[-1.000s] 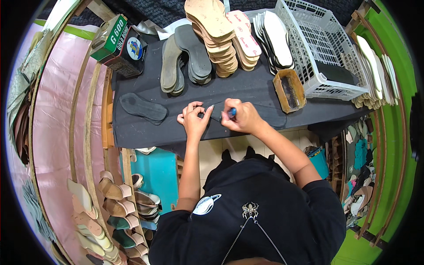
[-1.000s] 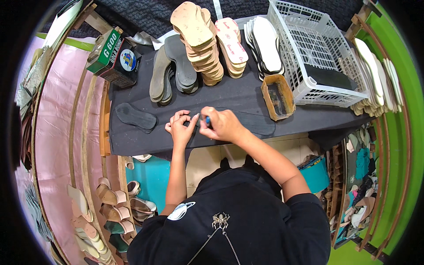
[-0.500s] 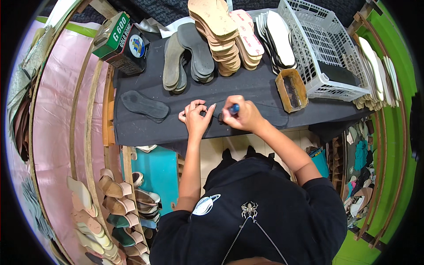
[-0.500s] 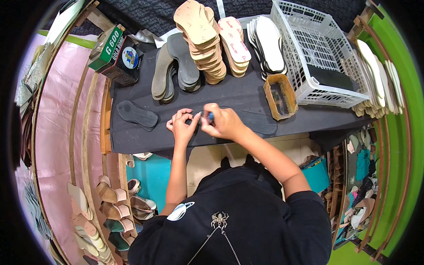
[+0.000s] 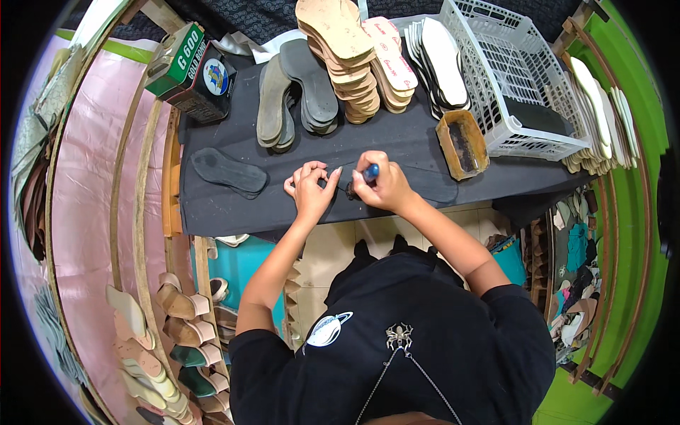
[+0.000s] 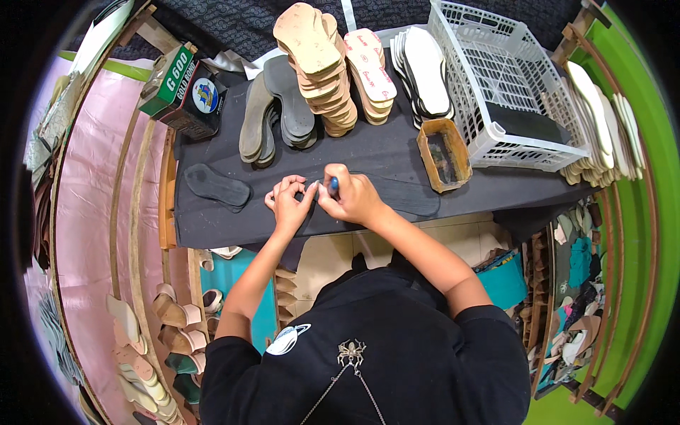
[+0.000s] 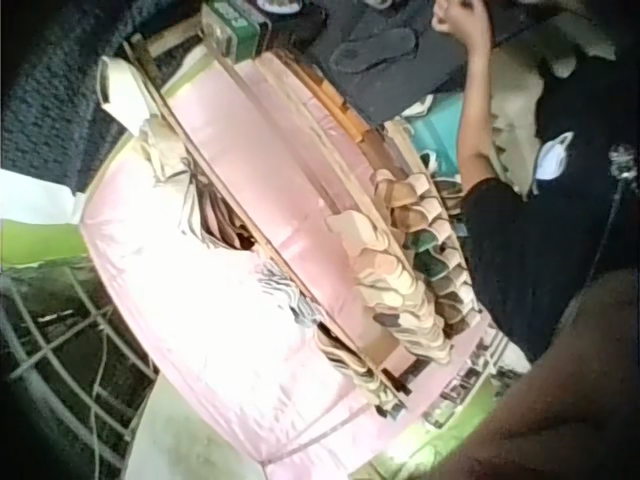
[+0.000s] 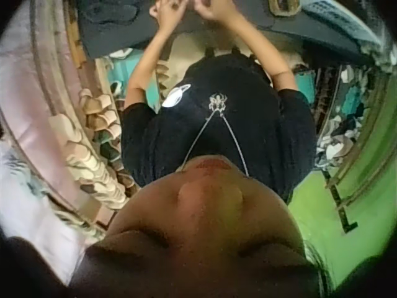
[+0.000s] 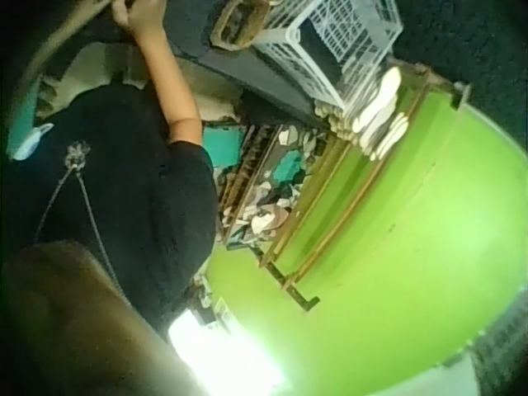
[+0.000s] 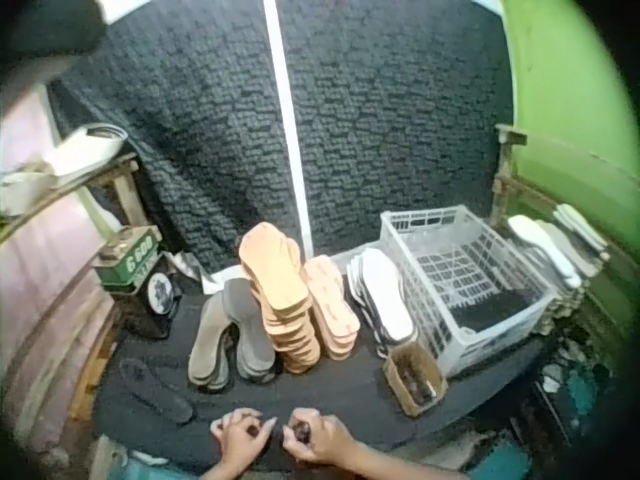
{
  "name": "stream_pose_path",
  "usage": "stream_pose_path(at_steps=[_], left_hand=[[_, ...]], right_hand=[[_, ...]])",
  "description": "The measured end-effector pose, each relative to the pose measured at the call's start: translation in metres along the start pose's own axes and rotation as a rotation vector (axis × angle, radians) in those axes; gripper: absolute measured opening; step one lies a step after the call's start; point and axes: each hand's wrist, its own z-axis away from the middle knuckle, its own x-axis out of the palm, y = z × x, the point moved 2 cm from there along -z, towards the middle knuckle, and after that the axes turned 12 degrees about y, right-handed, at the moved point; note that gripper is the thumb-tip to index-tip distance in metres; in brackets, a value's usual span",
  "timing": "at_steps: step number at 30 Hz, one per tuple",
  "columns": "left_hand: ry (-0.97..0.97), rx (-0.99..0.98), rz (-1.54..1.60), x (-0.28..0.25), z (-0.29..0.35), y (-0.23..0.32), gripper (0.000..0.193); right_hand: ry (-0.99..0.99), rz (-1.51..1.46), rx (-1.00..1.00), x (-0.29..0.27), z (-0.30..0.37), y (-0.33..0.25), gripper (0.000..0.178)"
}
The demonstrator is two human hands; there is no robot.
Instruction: The person applies glue onto shoe insoles using a brush and places the coated insoles into a basket.
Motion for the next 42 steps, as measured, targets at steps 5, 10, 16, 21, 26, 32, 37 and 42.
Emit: stream_pose_path(at_steps=[5, 10, 16, 21, 26, 32, 37, 42], left_hand=[[0.024, 0.021, 0.005, -0.001, 0.000, 0.003, 0.031], [0.038, 0.000, 0.016, -0.002, -0.001, 0.007, 0.031], [0.035, 0.001, 0.014, -0.002, -0.001, 0.007, 0.030], [0.056, 0.005, 0.014, -0.005, 0.001, 0.006, 0.030], [0.055, -0.011, 0.014, -0.004, 0.000, 0.007, 0.030], [0.055, 0.001, 0.014, -0.002, -0.001, 0.006, 0.030], [0.060, 0.018, 0.008, -0.002, 0.000, 0.005, 0.030], [0.053, -0.002, 0.008, -0.003, -0.001, 0.007, 0.031]], right_hand=[[0.045, -0.129, 0.010, -0.047, 0.016, 0.019, 0.036], [0.045, 0.022, 0.215, -0.074, 0.016, 0.020, 0.032], [-0.043, 0.028, 0.095, -0.026, -0.011, -0.007, 0.038], [-0.092, 0.079, 0.038, -0.031, -0.001, -0.003, 0.039], [0.034, 0.023, 0.190, -0.082, 0.009, 0.011, 0.033], [-0.041, 0.071, 0.159, -0.055, -0.018, -0.008, 0.033], [-0.155, -0.037, 0.090, -0.029, -0.006, -0.006, 0.032], [-0.017, -0.132, 0.072, -0.077, 0.017, 0.017, 0.033]])
